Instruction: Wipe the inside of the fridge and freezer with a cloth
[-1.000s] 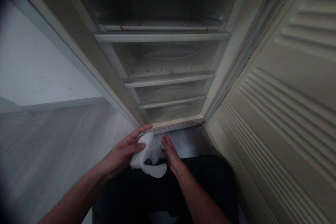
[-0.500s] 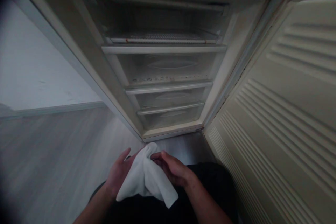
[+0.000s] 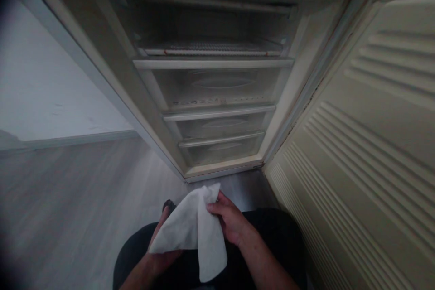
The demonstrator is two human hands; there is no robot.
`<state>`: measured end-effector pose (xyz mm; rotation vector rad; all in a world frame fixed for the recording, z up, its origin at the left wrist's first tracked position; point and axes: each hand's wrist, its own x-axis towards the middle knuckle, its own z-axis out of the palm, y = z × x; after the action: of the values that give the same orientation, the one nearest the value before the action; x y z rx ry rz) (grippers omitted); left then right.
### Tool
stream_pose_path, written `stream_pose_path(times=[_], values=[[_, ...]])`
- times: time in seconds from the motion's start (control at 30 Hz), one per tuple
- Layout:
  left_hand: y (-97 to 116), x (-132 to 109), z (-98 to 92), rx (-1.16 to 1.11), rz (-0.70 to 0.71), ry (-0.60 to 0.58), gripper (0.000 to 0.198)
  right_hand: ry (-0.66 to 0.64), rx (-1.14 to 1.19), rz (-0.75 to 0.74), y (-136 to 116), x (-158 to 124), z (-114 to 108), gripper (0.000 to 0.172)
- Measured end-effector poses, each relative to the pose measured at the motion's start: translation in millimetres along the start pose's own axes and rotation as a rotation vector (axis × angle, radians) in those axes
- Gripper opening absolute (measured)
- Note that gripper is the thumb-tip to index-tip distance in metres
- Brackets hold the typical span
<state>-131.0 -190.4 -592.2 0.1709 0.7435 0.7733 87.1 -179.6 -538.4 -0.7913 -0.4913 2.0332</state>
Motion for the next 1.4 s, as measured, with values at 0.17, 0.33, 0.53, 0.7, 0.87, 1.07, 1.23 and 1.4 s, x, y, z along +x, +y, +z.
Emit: stream_pose_path(times=[0.17, 0.33, 0.53, 0.7, 0.87, 1.07, 1.23, 1.4], values=[[-14.4, -18.0, -4.0, -0.175, -0.049, 0.109, 0.092, 0.242, 0.184, -0.139, -16.1, 6.5, -15.8, 0.033], [-22.5, -11.0, 3.9, -0.200, 0.107, 0.138, 0.091, 0.506, 0.396, -0.145, -24.9, 4.6, -20.3, 0.015], [-10.9, 9.9, 26.2, -0.214, 0.376, 0.231, 0.053, 0.369, 0.331, -0.041, -23.8, -20.2, -0.7, 0.019], [-30.3, 28.9, 39.7, -0.226, 0.219, 0.228, 0.049, 0.343, 0.308, -0.022, -30.2, -26.4, 4.8, 0.020], [-55.0, 33.1, 42.1, -0.072, 0.080, 0.195, 0.053, 0.458, 0.326, -0.158, -44.4, -21.0, -17.3, 0.008], [-42.6, 34.1, 35.7, 0.138, 0.246, 0.270, 0.098, 0.579, 0.372, -0.179, -51.8, -16.5, -39.1, 0.004], [-48.8, 44.3, 50.7, 0.350, 0.270, 0.268, 0.129, 0.526, 0.339, -0.201, -50.7, -11.7, -43.7, 0.013], [6.6, 30.5, 51.6, 0.529, 0.365, 0.313, 0.114, 0.562, -0.019, -0.376, -59.0, -10.3, -70.2, 0.034]])
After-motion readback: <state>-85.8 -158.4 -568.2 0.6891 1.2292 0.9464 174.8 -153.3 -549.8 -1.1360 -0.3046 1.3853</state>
